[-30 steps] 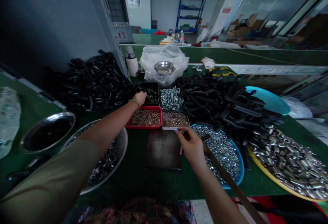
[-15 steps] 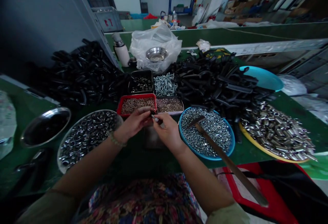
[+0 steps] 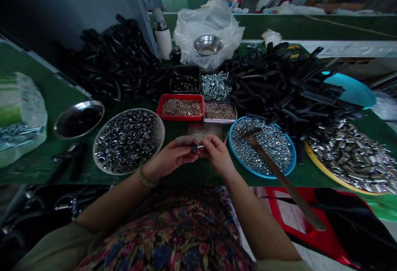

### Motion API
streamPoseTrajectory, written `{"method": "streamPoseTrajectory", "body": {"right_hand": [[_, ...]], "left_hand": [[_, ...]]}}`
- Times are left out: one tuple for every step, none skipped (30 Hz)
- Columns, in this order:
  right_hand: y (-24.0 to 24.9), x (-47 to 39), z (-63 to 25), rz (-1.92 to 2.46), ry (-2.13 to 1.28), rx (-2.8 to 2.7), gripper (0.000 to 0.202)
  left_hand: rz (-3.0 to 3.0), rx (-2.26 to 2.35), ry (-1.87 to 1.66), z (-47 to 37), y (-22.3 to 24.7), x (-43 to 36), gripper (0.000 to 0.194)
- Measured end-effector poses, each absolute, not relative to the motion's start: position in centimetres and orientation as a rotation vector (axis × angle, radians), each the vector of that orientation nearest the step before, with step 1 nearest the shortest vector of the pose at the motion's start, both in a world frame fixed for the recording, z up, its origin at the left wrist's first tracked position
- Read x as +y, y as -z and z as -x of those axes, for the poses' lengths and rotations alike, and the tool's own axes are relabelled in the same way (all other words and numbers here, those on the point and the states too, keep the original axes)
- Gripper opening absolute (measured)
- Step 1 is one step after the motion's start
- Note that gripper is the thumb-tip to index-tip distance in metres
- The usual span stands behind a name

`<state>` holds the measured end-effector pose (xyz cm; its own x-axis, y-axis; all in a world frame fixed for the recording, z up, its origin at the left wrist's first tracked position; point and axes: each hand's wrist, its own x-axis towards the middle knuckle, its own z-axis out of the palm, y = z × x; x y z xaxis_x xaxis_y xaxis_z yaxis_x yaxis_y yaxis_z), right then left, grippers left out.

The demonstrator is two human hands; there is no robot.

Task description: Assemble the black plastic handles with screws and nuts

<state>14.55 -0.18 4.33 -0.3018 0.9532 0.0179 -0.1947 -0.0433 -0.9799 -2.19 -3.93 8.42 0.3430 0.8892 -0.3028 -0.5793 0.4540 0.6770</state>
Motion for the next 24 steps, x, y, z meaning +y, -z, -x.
{"method": "streamPoseTrajectory", "body": {"right_hand": [[-4.0,-0.4,-14.4,0.938,-1.578,-1.225,0.030],[-3.8,-0.6,-14.2,0.982,-1.574,-1.207,0.033],[-3.6,-0.7,-14.0,1.029,-1.520,-1.206,0.032],[-3.4,-0.8,-13.9,1.068,-1.439,-1.220,0.030],[-3.3,-0.9,-13.8,1.095,-1.343,-1.249,0.026],[-3.3,-1.1,-13.8,1.112,-1.237,-1.289,0.025],[-3.4,-1.4,-13.7,1.124,-1.128,-1.346,0.028],[-3.5,-1.7,-13.7,1.132,-1.034,-1.426,0.034],[-3.7,-2.1,-13.7,1.138,-0.964,-1.528,0.038],[-3.9,-2.6,-13.6,1.143,-0.923,-1.641,0.038],[-4.1,-3.1,-13.4,1.144,-0.914,-1.747,0.033],[-4.2,-3.5,-13.3,1.143,-0.941,-1.821,0.027],[-4.3,-3.8,-13.1,1.147,-0.997,-1.846,0.021],[-4.4,-4.0,-13.0,1.161,-1.059,-1.817,0.018],[-4.4,-4.1,-13.0,1.178,-1.114,-1.753,0.017],[-4.3,-4.1,-13.0,1.186,-1.160,-1.676,0.017],[-4.3,-4.0,-13.0,1.179,-1.196,-1.607,0.017],[-4.2,-3.9,-13.1,1.159,-1.220,-1.561,0.017],[-4.1,-3.7,-13.2,1.133,-1.234,-1.541,0.016],[-4.0,-3.6,-13.4,1.111,-1.238,-1.537,0.015],[-4.0,-3.5,-13.4,1.095,-1.235,-1.540,0.014],[-3.9,-3.4,-13.5,1.085,-1.231,-1.544,0.013],[-3.8,-3.4,-13.5,1.077,-1.227,-1.546,0.012],[-3.7,-3.4,-13.6,1.069,-1.227,-1.547,0.012]], "left_hand": [[-0.482,0.719,-0.992,2.1,-8.5,-4.4,0.022],[-0.462,0.723,-0.988,2.0,-8.5,-4.7,0.022],[-0.444,0.729,-0.995,1.9,-8.3,-4.9,0.022],[-0.434,0.744,-1.004,1.8,-8.1,-5.0,0.022],[-0.440,0.769,-1.011,1.8,-7.8,-5.1,0.022],[-0.473,0.811,-1.024,1.8,-7.5,-5.2,0.020],[-0.550,0.871,-1.039,1.8,-7.0,-5.3,0.018],[-0.675,0.945,-1.053,1.9,-6.6,-5.3,0.015],[-0.842,1.028,-1.064,2.1,-6.2,-5.4,0.014],[-1.028,1.106,-1.063,2.4,-5.9,-5.5,0.016],[-1.207,1.174,-1.039,2.8,-5.7,-5.6,0.021],[-1.361,1.232,-0.994,3.5,-5.7,-5.6,0.028],[-1.487,1.290,-0.938,4.3,-5.7,-5.5,0.034],[-1.600,1.372,-0.878,5.4,-5.9,-5.3,0.035],[-1.715,1.490,-0.809,6.7,-6.1,-5.0,0.031],[-1.836,1.643,-0.727,8.2,-6.3,-4.7,0.026],[-1.956,1.816,-0.623,9.6,-6.5,-4.2,0.022],[-2.060,1.975,-0.490,11.0,-6.7,-3.8,0.022],[-2.141,2.092,-0.332,12.3,-6.8,-3.3,0.024],[-2.200,2.151,-0.176,13.3,-6.8,-2.9,0.025],[-2.243,2.159,-0.044,14.0,-6.7,-2.5,0.026],[-2.279,2.134,0.048,14.6,-6.6,-2.1,0.026],[-2.306,2.104,0.099,14.8,-6.4,-1.8,0.026],[-2.323,2.083,0.118,15.0,-6.2,-1.4,0.026]]}}
